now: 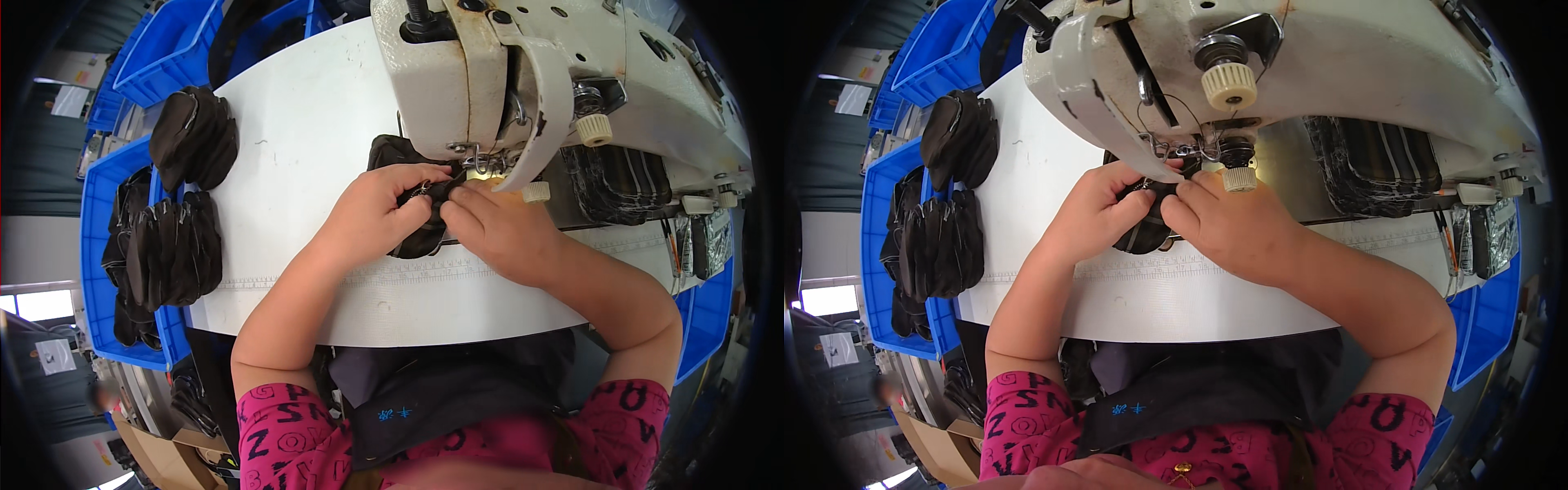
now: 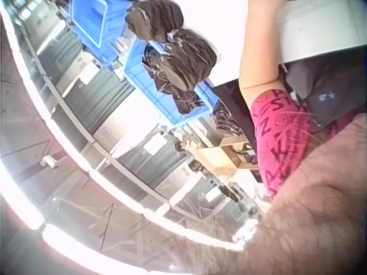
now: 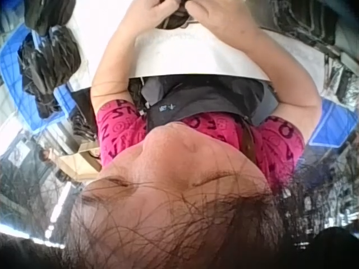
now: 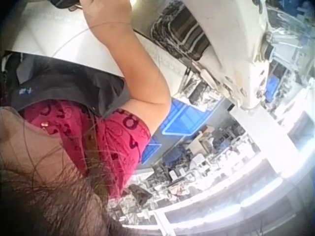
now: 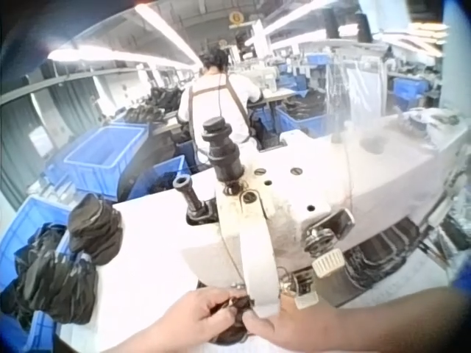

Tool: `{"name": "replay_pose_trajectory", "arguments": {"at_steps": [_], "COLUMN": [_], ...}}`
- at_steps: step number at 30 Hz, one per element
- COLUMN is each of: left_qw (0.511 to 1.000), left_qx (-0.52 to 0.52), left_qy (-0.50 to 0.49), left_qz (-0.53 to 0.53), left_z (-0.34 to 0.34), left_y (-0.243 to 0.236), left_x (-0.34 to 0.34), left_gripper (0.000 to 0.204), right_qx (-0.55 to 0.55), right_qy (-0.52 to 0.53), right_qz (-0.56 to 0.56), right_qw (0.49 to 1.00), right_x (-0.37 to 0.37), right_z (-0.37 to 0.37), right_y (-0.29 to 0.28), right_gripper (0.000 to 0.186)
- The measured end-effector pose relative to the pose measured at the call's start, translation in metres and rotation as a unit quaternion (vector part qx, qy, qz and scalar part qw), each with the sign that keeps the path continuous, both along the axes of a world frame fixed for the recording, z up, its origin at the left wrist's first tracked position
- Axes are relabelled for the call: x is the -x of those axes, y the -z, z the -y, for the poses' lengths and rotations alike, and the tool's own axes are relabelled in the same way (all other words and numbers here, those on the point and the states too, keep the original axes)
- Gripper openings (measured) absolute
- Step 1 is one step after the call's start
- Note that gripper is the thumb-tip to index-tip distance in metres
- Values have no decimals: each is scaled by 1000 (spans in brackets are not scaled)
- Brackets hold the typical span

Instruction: Sewing dark fabric pouches using an industrial sewing machine.

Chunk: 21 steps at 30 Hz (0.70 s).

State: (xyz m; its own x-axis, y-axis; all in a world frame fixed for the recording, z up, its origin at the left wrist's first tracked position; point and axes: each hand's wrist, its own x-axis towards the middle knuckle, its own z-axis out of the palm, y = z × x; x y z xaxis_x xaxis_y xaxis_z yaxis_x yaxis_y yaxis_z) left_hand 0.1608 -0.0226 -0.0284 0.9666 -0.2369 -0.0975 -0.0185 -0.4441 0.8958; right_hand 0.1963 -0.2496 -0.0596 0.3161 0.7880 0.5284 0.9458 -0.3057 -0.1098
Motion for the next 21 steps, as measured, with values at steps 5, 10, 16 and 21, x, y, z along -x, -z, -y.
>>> {"name": "replay_pose_trajectory", "arguments": {"at_steps": [5,10,16,21], "left_qw": [991,891,819,851], "left_qx": [-98,-308,-408,-424], "left_qy": [2,18,91,127], "left_qz": [86,334,394,282], "left_z": [11,32,36,39], "left_y": [1,7,7,-3], "left_x": [4,13,17,27], "left_gripper": [40,26,27,51], "right_qx": [7,57,89,122], "right_qy": [-72,-79,-109,-98], "right_qz": [114,97,68,72], "right_qw": [991,991,988,985], "right_x": [18,19,18,21], "right_z": [-6,3,11,16], "right_y": [11,6,-3,-8], "right_gripper": [15,16,13,15]}}
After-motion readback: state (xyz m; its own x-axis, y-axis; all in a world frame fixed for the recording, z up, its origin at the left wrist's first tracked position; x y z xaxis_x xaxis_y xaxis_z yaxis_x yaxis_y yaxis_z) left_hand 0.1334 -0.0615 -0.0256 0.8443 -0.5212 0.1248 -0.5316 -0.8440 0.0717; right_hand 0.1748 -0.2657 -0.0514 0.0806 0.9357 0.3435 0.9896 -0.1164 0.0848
